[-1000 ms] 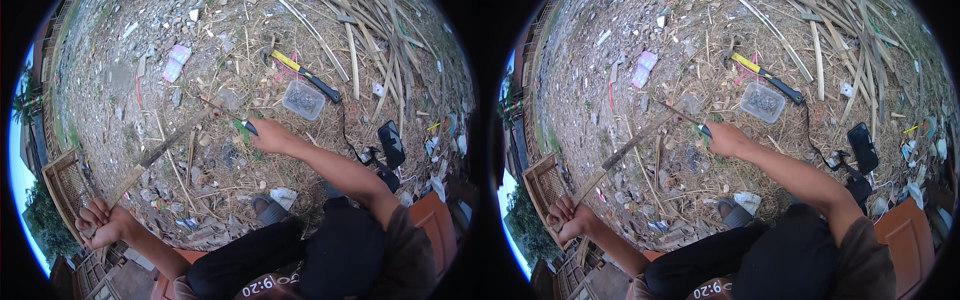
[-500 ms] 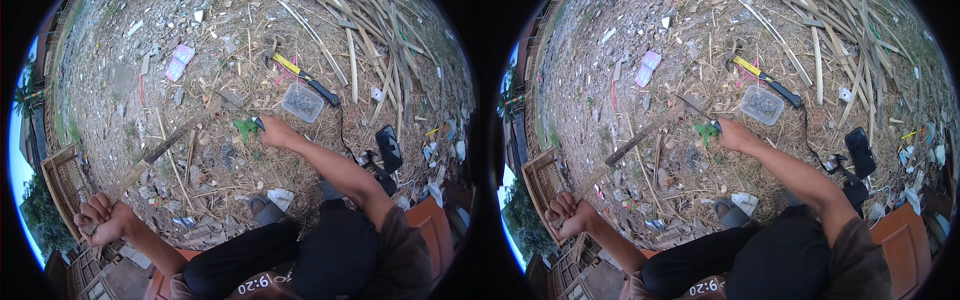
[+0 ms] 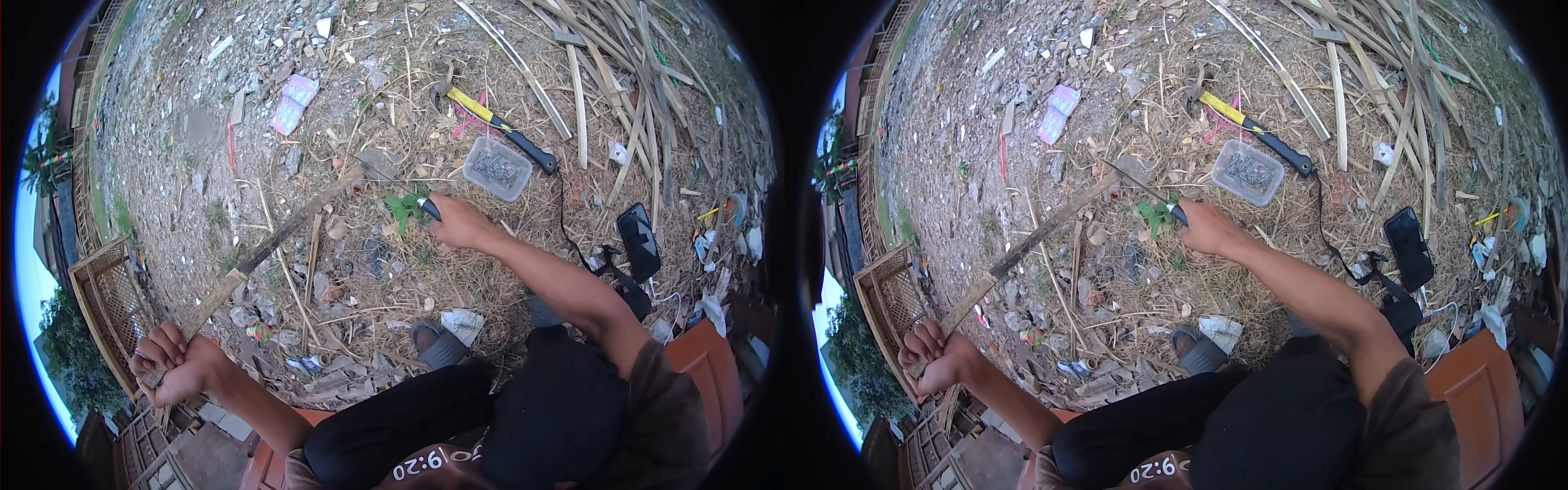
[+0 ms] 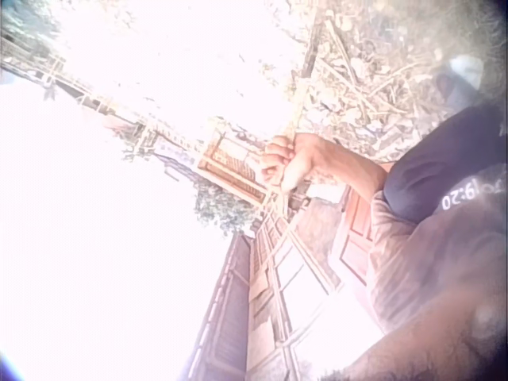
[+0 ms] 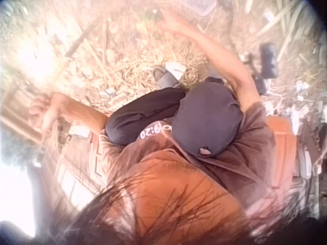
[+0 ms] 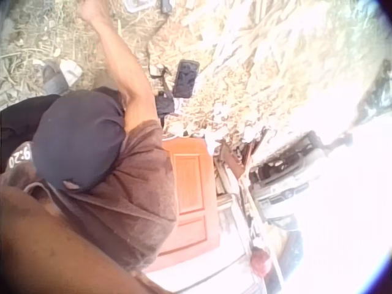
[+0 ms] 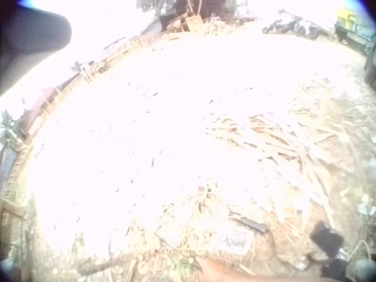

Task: The person carves a strip of bamboo with a large knife, repeatedly shaving off thin layers.

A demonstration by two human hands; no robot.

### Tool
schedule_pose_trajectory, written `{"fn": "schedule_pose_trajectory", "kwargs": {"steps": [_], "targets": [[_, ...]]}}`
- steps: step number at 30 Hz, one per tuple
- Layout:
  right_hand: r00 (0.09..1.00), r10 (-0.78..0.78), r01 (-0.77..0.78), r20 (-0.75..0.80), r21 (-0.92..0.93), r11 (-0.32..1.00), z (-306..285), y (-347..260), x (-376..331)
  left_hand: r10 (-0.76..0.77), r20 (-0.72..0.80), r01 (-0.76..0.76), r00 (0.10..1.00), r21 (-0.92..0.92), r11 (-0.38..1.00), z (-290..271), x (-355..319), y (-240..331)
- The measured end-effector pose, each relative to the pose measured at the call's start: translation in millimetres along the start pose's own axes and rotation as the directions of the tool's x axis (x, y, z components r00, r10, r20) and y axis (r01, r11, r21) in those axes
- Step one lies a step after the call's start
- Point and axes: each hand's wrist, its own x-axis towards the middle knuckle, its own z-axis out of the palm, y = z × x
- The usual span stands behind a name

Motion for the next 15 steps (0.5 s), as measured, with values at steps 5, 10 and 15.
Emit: {"fn": "schedule_pose_trajectory", "kwargs": {"steps": [5, 10, 15], "targets": [[0.998, -0.064, 0.063, 0.009, 0.035, 0.997, 15, -7, -1, -0.036, -0.056, 0.035, 0.998, -0.017, 0.999, 3, -2, -3], [0.995, -0.096, 0.096, 0.008, 0.004, 0.995, -7, -31, -8, -0.032, -0.070, 0.036, 0.997, 0.059, 0.998, -12, 13, -2], [1.000, -0.016, 0.016, -0.024, -0.003, 1.000, -4, -16, 1, -0.017, -0.109, 0.025, 0.994, 0.071, 0.997, -5, 14, -9]]}}
